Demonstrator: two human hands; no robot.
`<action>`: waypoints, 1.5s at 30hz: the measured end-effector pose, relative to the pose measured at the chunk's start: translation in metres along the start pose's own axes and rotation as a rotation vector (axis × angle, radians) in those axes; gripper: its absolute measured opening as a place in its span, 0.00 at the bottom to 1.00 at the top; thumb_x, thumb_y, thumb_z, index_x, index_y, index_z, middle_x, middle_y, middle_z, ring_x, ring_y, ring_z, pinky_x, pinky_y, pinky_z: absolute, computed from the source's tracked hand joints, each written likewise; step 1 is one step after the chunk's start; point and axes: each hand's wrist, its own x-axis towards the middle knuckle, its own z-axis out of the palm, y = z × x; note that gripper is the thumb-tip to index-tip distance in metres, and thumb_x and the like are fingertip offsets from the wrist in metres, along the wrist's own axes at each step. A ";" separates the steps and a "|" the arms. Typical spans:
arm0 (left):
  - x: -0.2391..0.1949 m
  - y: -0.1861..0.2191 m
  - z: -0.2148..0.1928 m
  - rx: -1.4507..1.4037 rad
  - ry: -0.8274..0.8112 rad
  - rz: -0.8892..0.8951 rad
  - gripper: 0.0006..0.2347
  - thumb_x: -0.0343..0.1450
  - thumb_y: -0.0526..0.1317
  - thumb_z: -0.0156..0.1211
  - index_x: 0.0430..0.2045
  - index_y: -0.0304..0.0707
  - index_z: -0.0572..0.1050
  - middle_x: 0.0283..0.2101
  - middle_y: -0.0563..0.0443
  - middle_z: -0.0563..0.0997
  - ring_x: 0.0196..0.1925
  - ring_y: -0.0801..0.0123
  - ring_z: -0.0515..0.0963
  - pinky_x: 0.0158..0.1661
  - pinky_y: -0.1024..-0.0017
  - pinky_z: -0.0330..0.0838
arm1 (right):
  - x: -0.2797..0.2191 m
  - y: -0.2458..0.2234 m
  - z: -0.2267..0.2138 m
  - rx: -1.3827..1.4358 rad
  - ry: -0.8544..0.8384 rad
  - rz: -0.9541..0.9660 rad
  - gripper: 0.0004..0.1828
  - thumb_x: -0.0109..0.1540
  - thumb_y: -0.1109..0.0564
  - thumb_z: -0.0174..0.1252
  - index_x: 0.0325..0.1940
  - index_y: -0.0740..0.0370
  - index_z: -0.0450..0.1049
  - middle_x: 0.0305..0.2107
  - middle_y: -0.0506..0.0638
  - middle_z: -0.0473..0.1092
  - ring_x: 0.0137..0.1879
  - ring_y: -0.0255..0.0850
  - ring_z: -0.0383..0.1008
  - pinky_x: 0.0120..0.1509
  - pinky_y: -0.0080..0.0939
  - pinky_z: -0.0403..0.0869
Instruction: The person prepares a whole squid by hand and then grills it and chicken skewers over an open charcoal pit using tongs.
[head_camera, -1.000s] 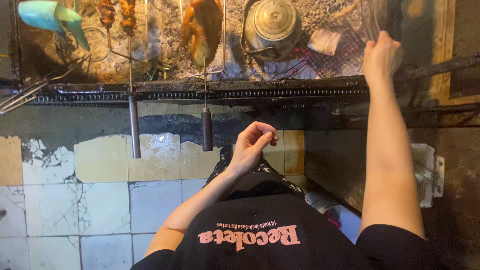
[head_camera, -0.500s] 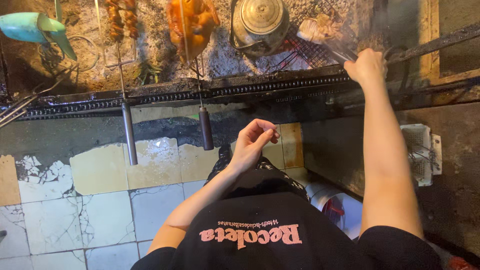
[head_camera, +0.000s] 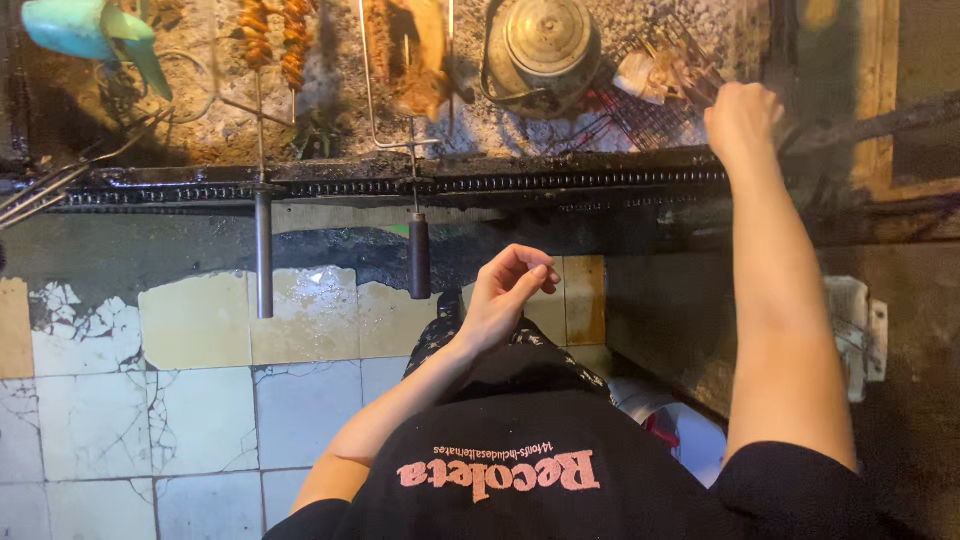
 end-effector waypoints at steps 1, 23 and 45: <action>-0.001 0.001 0.000 -0.016 0.028 -0.007 0.04 0.78 0.33 0.56 0.43 0.30 0.74 0.39 0.49 0.81 0.43 0.72 0.79 0.50 0.70 0.76 | 0.011 0.000 0.018 0.003 0.003 -0.010 0.14 0.64 0.53 0.63 0.43 0.69 0.82 0.39 0.71 0.77 0.46 0.65 0.78 0.48 0.60 0.76; 0.019 -0.013 0.018 0.036 -0.091 -0.068 0.06 0.78 0.34 0.56 0.44 0.29 0.74 0.40 0.49 0.80 0.44 0.73 0.80 0.49 0.71 0.77 | -0.304 -0.136 -0.116 1.386 0.284 0.436 0.13 0.72 0.51 0.56 0.45 0.62 0.65 0.24 0.43 0.66 0.23 0.27 0.65 0.23 0.30 0.66; 0.017 -0.017 0.012 0.043 0.020 -0.001 0.11 0.76 0.32 0.59 0.51 0.30 0.70 0.41 0.50 0.79 0.42 0.73 0.79 0.45 0.72 0.78 | -0.285 -0.128 -0.055 0.792 0.462 0.225 0.27 0.69 0.54 0.66 0.67 0.72 0.68 0.44 0.64 0.78 0.49 0.49 0.82 0.53 0.49 0.78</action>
